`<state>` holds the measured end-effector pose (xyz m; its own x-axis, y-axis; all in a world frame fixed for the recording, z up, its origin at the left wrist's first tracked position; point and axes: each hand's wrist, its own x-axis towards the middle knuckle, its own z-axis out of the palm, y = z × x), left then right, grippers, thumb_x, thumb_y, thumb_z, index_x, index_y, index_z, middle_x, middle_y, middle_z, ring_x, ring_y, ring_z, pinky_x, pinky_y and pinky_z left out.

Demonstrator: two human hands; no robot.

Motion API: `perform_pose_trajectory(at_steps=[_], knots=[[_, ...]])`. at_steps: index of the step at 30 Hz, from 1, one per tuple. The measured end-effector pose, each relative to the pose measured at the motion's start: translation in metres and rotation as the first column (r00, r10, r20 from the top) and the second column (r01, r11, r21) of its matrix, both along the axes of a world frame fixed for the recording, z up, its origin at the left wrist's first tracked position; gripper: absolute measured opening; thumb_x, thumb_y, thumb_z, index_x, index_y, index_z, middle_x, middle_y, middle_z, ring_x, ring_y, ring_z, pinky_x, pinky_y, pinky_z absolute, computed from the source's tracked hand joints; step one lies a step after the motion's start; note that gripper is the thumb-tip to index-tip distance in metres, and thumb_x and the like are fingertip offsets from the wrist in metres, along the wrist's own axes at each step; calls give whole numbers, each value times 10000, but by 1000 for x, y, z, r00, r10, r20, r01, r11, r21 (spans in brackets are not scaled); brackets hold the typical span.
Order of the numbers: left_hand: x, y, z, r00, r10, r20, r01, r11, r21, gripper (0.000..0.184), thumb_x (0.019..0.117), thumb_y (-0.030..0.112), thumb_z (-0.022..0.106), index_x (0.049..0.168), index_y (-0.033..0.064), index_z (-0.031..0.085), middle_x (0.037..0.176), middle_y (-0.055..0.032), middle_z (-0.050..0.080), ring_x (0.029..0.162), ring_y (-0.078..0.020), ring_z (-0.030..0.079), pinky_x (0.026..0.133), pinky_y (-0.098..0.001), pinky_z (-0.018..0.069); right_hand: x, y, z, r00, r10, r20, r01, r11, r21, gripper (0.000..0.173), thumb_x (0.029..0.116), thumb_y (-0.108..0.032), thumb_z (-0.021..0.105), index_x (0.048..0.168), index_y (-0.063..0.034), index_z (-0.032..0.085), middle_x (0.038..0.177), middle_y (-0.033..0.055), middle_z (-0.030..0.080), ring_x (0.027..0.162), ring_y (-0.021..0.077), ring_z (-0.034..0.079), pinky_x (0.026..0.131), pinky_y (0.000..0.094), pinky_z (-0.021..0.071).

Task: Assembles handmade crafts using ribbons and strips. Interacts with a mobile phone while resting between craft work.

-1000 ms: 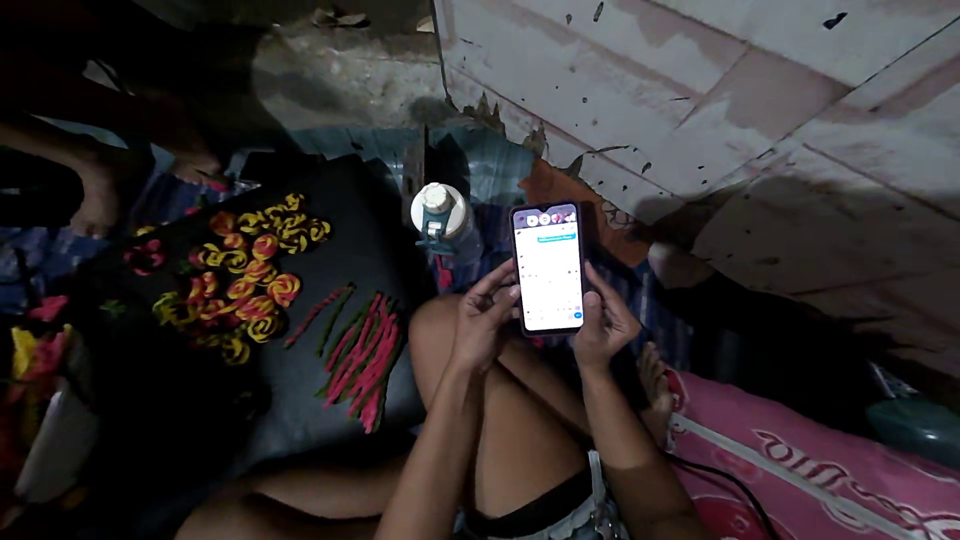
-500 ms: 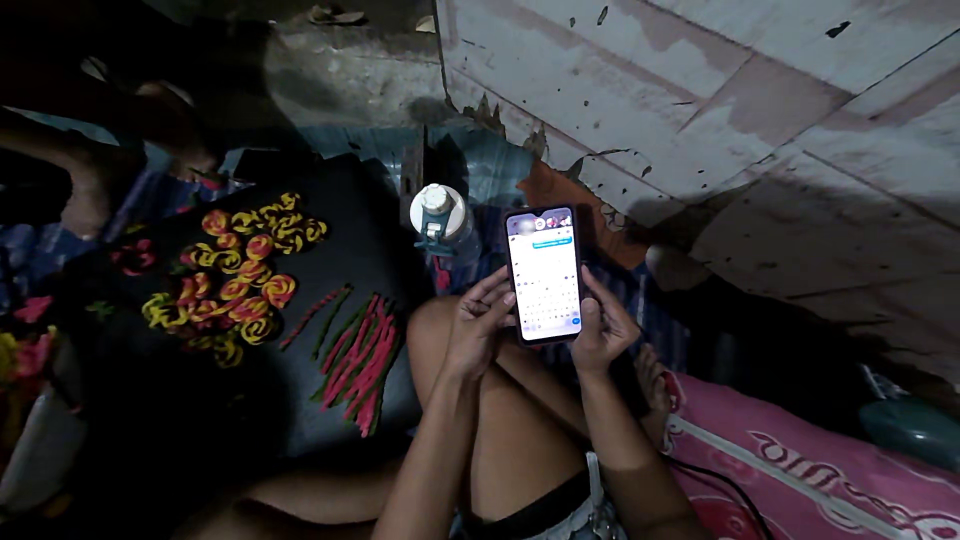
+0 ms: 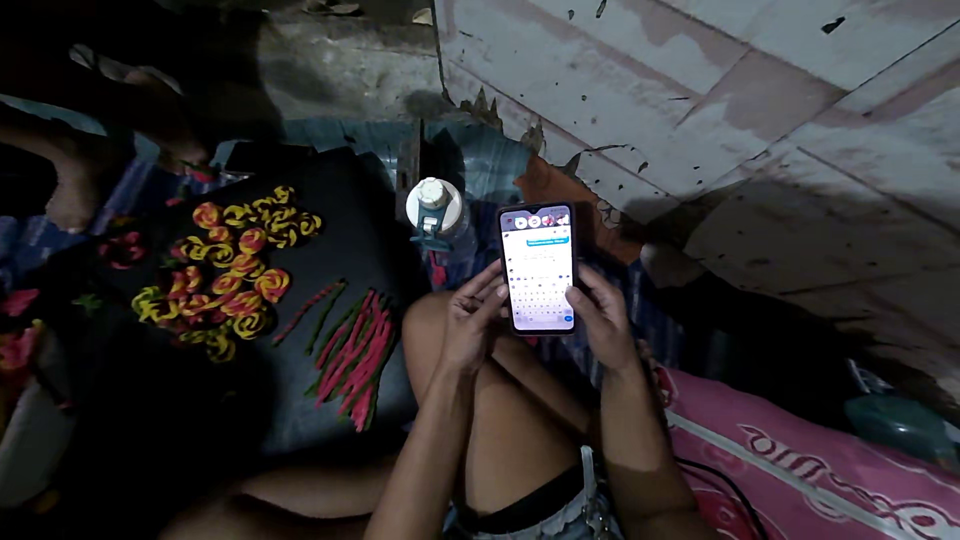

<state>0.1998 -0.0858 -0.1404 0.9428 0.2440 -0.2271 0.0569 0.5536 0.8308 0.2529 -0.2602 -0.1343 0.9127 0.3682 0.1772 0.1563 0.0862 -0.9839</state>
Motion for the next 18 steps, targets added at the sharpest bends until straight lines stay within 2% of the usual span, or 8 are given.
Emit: perform_pose_trajectory(at_steps=[3,8,14,18], knots=[[0,1,1,1000,-8,-13,8,1000,24,356,994,-52,496,1327,-12,615,1051,-39,768,880,-94,738,802,-262,612,2,-4,3,997,40,-61,-38,999,28,301,1041,-164,487,1253,8,614,1069,-101,720,967,-45,669,901,185,564],[0,1,3,999,-16,-29,17,1000,22,363,990,-66,499,1331,-15,611,1053,-35,766,882,-90,737,809,-265,614,3,-6,6,993,85,-76,-82,996,43,297,1012,-108,533,1278,13,583,1048,-94,736,932,-23,698,861,189,591],[0,1,2,999,-19,-31,19,1000,-11,375,989,-71,490,1342,-20,603,1062,-49,767,884,-107,742,814,-276,618,2,-7,5,983,134,-127,-134,991,10,416,959,-116,614,1335,32,512,1054,-71,734,936,-8,703,843,198,598],[0,2,1,1000,-20,-19,20,999,-32,377,987,-66,489,1335,-3,619,1064,-49,767,876,-104,741,801,-268,616,1,-7,8,961,184,-207,-184,983,21,527,951,-123,624,1410,18,406,1103,-56,711,898,2,709,716,177,613]])
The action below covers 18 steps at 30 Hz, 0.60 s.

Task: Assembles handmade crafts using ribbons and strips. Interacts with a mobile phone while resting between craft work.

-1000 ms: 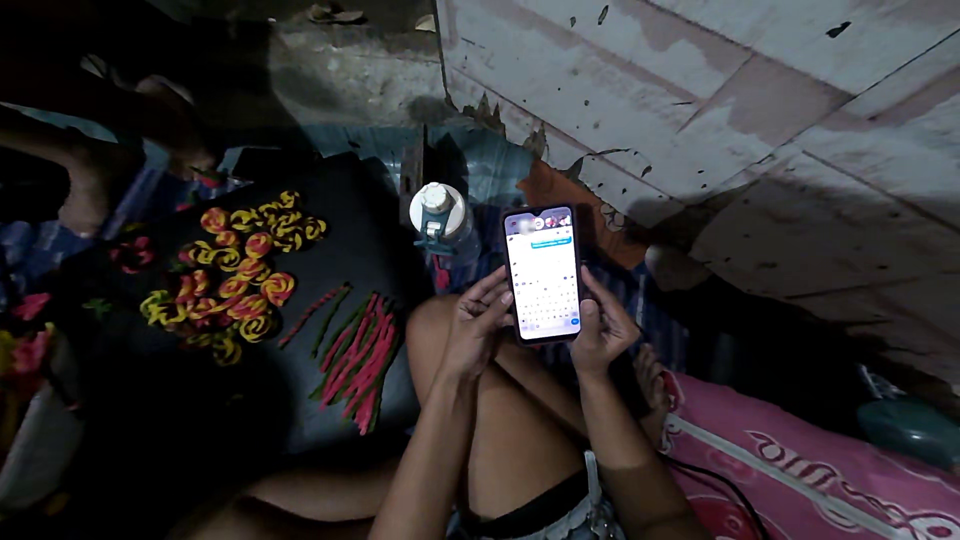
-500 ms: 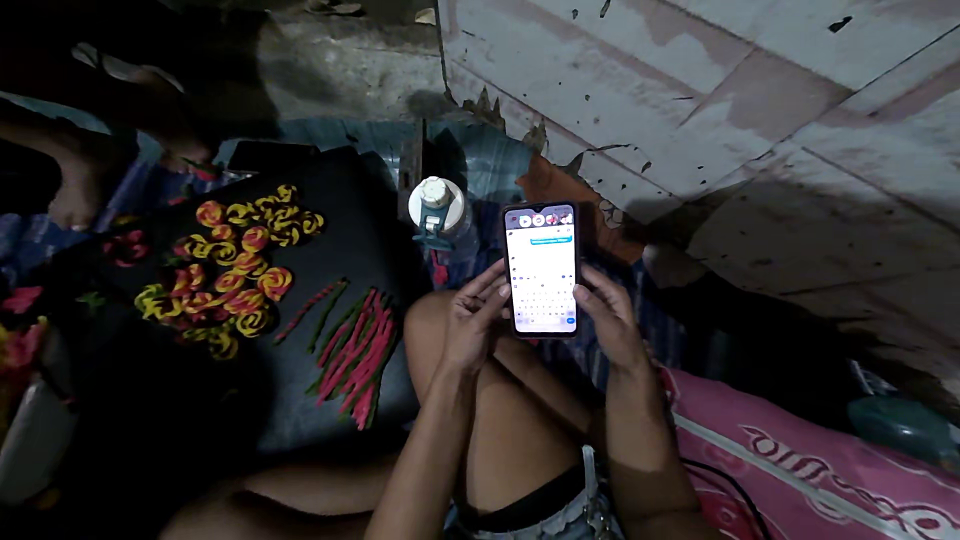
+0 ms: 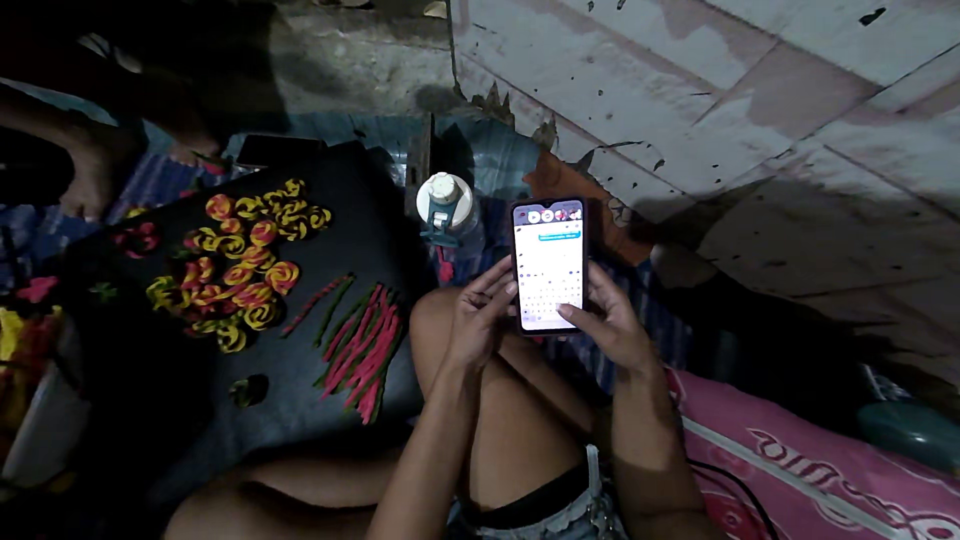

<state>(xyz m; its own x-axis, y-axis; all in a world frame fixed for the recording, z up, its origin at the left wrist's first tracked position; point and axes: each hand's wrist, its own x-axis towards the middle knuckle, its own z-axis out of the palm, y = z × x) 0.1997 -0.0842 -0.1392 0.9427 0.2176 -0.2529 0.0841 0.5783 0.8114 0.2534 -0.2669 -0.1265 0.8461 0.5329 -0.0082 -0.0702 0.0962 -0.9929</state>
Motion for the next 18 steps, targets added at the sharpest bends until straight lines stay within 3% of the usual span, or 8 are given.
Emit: perform_pose_trajectory(at_steps=[4,14,18], knots=[[0,1,-3,1000,-8,10,8,1000,-21,383,991,-57,489,1348,1,613,1072,-60,766,884,-109,743,806,-272,616,-1,-1,-1,999,28,-28,-28,999,27,576,944,-124,636,1438,6,371,1139,-41,709,900,27,719,667,186,617],[0,2,-2,999,-31,14,32,999,-38,388,1000,-35,475,1358,18,614,1114,-54,756,919,-106,738,837,-272,610,0,-3,-1,997,65,-46,-62,996,57,560,924,-72,632,1421,-10,382,1121,-57,717,890,26,721,682,194,621],[0,2,-4,998,-41,38,40,999,35,375,1009,10,483,1357,22,623,1100,-47,760,917,-96,733,846,-277,607,-2,-3,1,998,41,-55,-38,998,53,553,918,-72,636,1412,-11,393,1106,-71,721,880,23,724,676,199,626]])
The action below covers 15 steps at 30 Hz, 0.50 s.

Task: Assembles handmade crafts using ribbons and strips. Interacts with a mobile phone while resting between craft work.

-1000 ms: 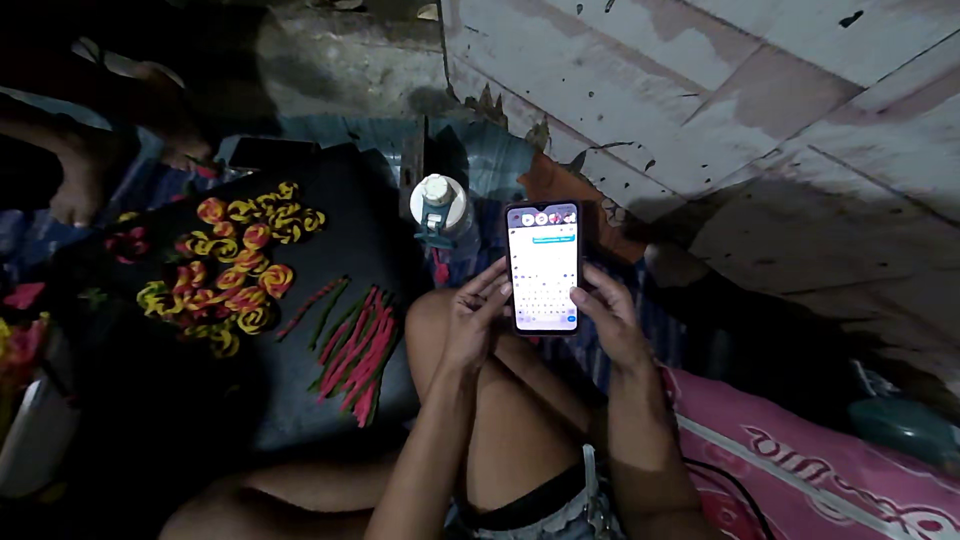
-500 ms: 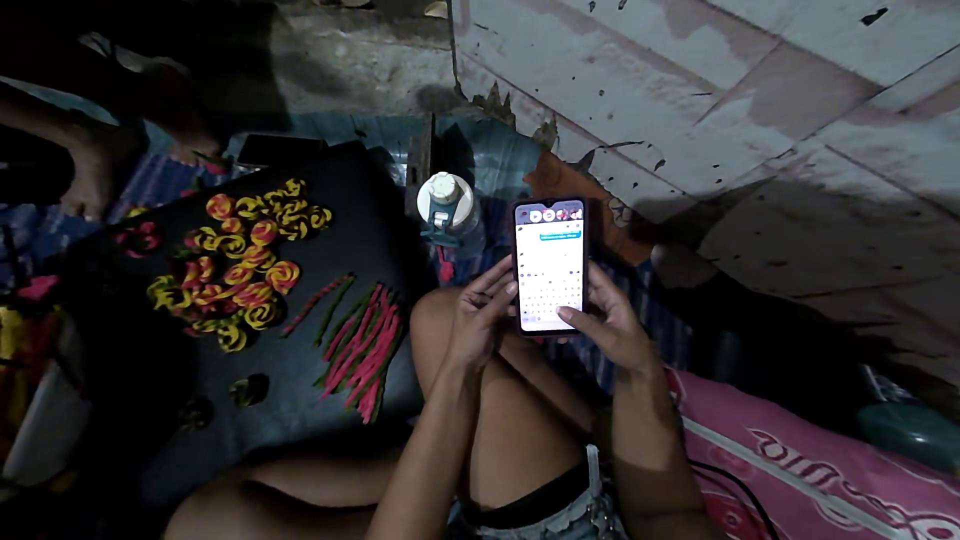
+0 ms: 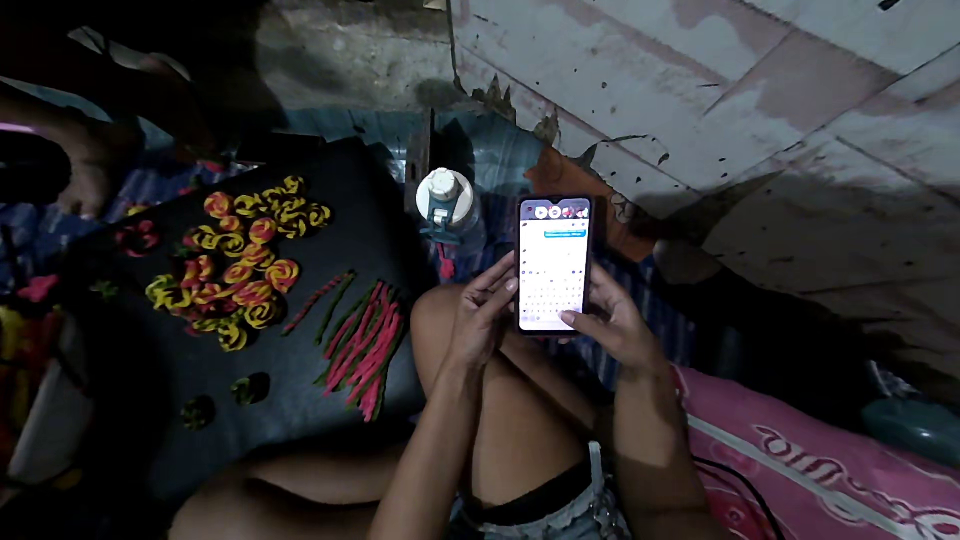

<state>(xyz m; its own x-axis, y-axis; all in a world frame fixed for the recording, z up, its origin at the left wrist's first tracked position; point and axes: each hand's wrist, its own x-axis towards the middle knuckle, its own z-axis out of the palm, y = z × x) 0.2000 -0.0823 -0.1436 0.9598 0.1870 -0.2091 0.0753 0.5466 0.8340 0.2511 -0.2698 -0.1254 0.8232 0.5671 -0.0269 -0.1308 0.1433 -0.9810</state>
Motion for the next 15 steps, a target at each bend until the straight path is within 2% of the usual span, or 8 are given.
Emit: perform_pose_trajectory(at_steps=[4,8,12,15], knots=[[-1,-3,-3,997,-27,76,13,984,175,387,1011,27,509,1386,-9,596,1172,-60,737,1009,-102,711,926,-294,582,-1,-1,-4,995,-99,27,99,995,6,501,931,-102,627,1395,-39,450,1078,-98,723,854,-1,715,652,184,616],[-2,1,-10,988,-56,143,28,980,195,397,1016,135,487,1366,7,625,1261,-42,712,1118,-91,669,990,-295,534,2,-6,-5,998,-56,-1,56,998,37,482,949,-105,591,1407,-84,443,1092,-117,724,874,-4,716,656,187,618],[-3,2,-12,981,-52,186,20,985,169,412,1011,192,544,1373,13,625,1234,-53,723,1083,-94,682,968,-295,545,2,-6,-4,999,0,-42,3,997,80,530,953,-125,596,1445,-104,398,1101,-118,722,872,0,716,661,182,616],[-3,2,-8,989,-28,148,10,993,120,414,970,105,574,1374,24,611,1159,-38,741,1019,-102,707,925,-299,577,1,-4,-2,998,11,-64,-6,998,70,564,940,-111,599,1460,-98,381,1085,-113,726,843,-1,716,637,176,610]])
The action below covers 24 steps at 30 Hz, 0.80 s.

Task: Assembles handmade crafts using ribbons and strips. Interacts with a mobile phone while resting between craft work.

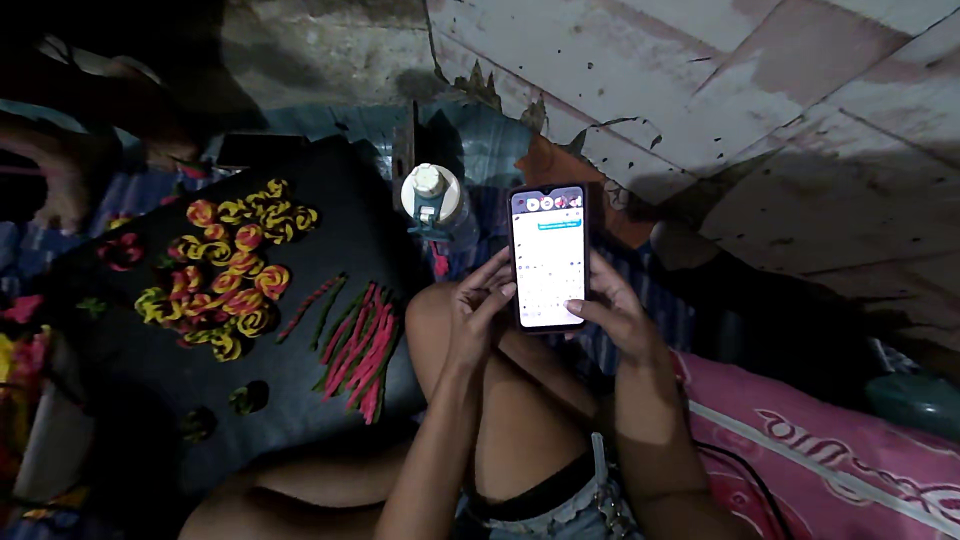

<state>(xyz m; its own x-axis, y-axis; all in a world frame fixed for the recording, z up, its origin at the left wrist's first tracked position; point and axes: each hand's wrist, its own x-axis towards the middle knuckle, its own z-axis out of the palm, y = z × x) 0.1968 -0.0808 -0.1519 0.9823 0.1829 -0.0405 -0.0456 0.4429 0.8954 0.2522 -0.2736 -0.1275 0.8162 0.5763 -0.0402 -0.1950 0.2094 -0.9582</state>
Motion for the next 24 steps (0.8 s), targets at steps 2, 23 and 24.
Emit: perform_pose_trajectory(at_steps=[2,23,24], knots=[[0,-1,2,999,-6,-36,5,1000,-30,430,930,39,591,1359,62,584,1122,-12,732,969,-89,707,885,-282,589,-2,3,0,1000,-24,10,24,999,-29,592,928,-99,590,1473,-76,362,1069,-116,720,820,-15,705,630,163,600],[3,0,3,994,-97,-48,98,995,14,651,891,9,558,1511,138,408,1101,-26,751,910,-82,724,814,-260,600,3,-2,-18,999,48,4,-49,999,24,777,850,-195,698,1516,-122,305,1113,-122,701,813,-3,699,622,176,600],[3,0,3,995,-94,-46,94,995,10,645,887,4,556,1503,138,421,1099,-26,752,905,-80,726,810,-260,602,3,-2,-18,998,59,2,-59,998,36,770,848,-200,703,1511,-137,314,1118,-121,702,816,1,701,624,175,601]])
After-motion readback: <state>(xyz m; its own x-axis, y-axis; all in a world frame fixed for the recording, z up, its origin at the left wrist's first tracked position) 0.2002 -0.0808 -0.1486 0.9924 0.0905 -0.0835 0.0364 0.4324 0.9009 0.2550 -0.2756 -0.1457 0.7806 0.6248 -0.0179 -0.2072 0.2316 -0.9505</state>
